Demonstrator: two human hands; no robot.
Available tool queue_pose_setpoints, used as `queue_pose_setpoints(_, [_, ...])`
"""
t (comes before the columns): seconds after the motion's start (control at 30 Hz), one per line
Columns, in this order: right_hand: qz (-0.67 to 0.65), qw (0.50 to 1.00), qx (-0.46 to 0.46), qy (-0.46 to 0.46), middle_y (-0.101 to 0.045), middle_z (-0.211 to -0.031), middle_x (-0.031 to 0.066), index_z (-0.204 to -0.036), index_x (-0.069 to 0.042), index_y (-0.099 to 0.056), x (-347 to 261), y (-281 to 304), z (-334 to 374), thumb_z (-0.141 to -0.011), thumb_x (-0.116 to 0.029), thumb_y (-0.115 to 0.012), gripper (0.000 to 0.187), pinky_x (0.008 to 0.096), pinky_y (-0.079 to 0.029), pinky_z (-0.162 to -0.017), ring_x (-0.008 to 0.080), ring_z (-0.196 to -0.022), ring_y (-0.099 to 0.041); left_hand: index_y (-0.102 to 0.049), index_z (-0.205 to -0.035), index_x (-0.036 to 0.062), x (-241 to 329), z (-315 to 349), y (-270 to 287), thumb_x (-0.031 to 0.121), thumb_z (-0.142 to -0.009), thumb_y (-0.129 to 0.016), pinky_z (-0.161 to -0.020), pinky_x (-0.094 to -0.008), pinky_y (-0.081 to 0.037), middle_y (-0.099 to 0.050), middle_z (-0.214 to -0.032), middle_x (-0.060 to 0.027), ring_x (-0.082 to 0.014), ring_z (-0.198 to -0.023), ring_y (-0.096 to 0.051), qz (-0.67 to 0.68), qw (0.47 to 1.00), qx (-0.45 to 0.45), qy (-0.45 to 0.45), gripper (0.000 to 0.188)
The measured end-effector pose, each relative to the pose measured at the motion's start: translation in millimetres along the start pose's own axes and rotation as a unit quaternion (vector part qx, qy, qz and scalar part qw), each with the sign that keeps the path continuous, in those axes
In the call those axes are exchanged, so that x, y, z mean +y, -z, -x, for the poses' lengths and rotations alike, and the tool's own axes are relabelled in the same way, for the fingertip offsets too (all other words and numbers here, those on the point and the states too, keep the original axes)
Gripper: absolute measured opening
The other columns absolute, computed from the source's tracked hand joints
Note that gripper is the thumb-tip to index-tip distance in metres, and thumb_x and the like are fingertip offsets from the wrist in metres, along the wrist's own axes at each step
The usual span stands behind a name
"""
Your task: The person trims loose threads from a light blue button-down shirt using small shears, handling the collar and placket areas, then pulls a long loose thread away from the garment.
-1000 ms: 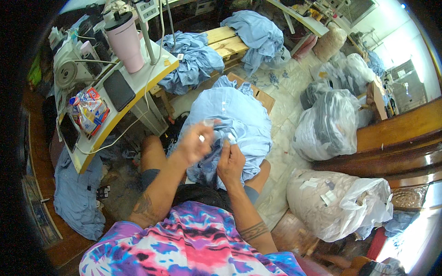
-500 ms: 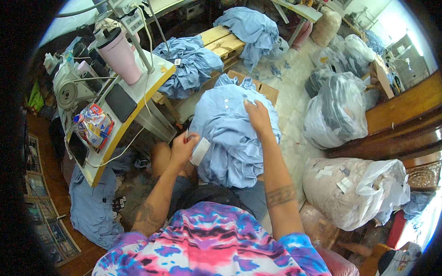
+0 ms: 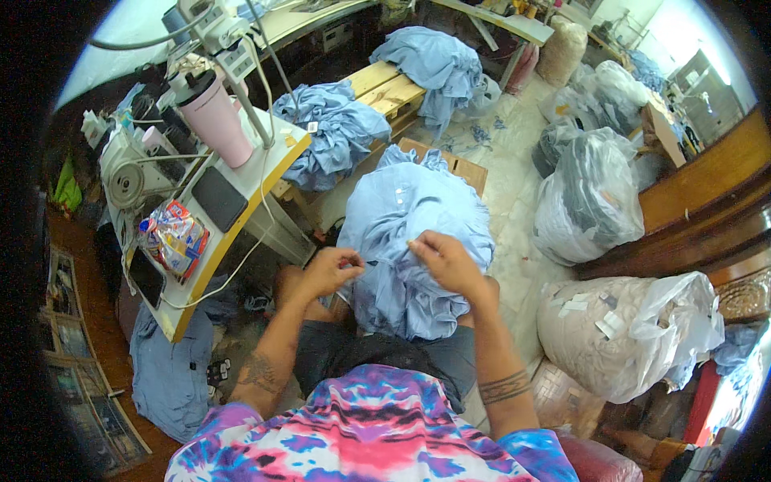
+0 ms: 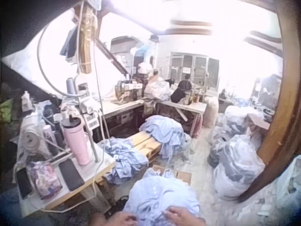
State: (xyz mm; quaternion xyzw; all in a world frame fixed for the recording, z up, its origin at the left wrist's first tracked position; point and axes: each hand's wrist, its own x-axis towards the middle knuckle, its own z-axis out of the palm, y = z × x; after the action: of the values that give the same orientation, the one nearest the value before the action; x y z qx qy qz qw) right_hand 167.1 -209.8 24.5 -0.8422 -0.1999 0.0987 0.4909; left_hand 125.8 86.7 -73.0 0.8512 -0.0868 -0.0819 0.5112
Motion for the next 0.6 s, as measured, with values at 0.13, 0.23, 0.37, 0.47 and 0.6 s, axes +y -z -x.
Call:
queue_pose_setpoints(0.13, [-0.082, 0.993, -0.055, -0.064, -0.069, -0.084, 0.0129, -0.099, 0.000, -0.068, -10.7, 68.9, -29.2, -0.104, -0.027, -0.065, 0.028, 0.0338, -0.050, -0.073, 0.0219, -0.076, -0.063, -0.076, -0.100, 0.0035, 81.6, -32.6, 58.8, 0.020, -0.085, -0.083, -0.074, -0.0347, -0.052, -0.075, -0.091, -0.0112, -0.0211, -0.079, -0.067, -0.052, 0.995, 0.075, -0.043, 0.024])
queue_pose_setpoints(0.23, [0.096, 0.973, 0.210, 0.025, -0.068, -0.090, 0.0163, -0.103, 0.000, -0.067, 10.7, 57.7, -48.3, -0.101, -0.025, -0.065, 0.025, 0.0417, -0.050, -0.076, 0.0306, -0.082, -0.064, -0.076, -0.100, 0.0029, 103.8, -40.7, 61.5, 0.020, -0.085, -0.084, -0.071, -0.0330, -0.051, -0.074, -0.090, -0.0101, -0.0202, -0.075, -0.063, -0.065, 0.960, 0.252, -0.105, 0.024])
queue_pose_setpoints(0.37, [0.273, 0.885, 0.369, 0.075, -0.065, -0.104, 0.0180, -0.118, -0.004, -0.063, 8.8, -10.0, -16.0, -0.096, -0.025, -0.071, 0.032, 0.0466, -0.046, -0.088, 0.0377, -0.100, -0.061, -0.076, -0.099, 0.0028, 76.7, -15.9, 37.0, 0.023, -0.087, -0.083, -0.068, -0.0328, -0.049, -0.072, -0.085, -0.0064, -0.0164, -0.073, -0.060, -0.010, 0.968, 0.252, -0.007, 0.024])
queue_pose_setpoints(0.47, [0.279, 0.919, 0.277, 0.040, -0.065, -0.103, 0.0162, -0.118, -0.007, -0.065, 6.1, -64.8, 28.3, -0.093, -0.025, -0.073, 0.031, 0.0481, -0.046, -0.087, 0.0368, -0.098, -0.061, -0.076, -0.098, 0.0015, 48.2, 15.6, -1.4, 0.024, -0.091, -0.080, -0.066, -0.0313, -0.048, -0.071, -0.080, -0.0045, -0.0119, -0.070, -0.058, 0.051, 0.975, 0.209, 0.046, 0.024])
queue_pose_setpoints(0.6, [0.272, 0.933, 0.237, 0.022, -0.065, -0.097, 0.0132, -0.112, -0.009, -0.069, 69.5, -78.3, 31.7, -0.094, -0.027, -0.074, 0.026, 0.0448, -0.047, -0.083, 0.0320, -0.092, -0.062, -0.075, -0.096, -0.0011, 33.7, 28.1, -39.5, 0.024, -0.093, -0.078, -0.065, -0.0294, -0.049, -0.070, -0.076, -0.0045, -0.0100, -0.067, -0.057, 0.116, 0.973, 0.185, 0.070, 0.025])
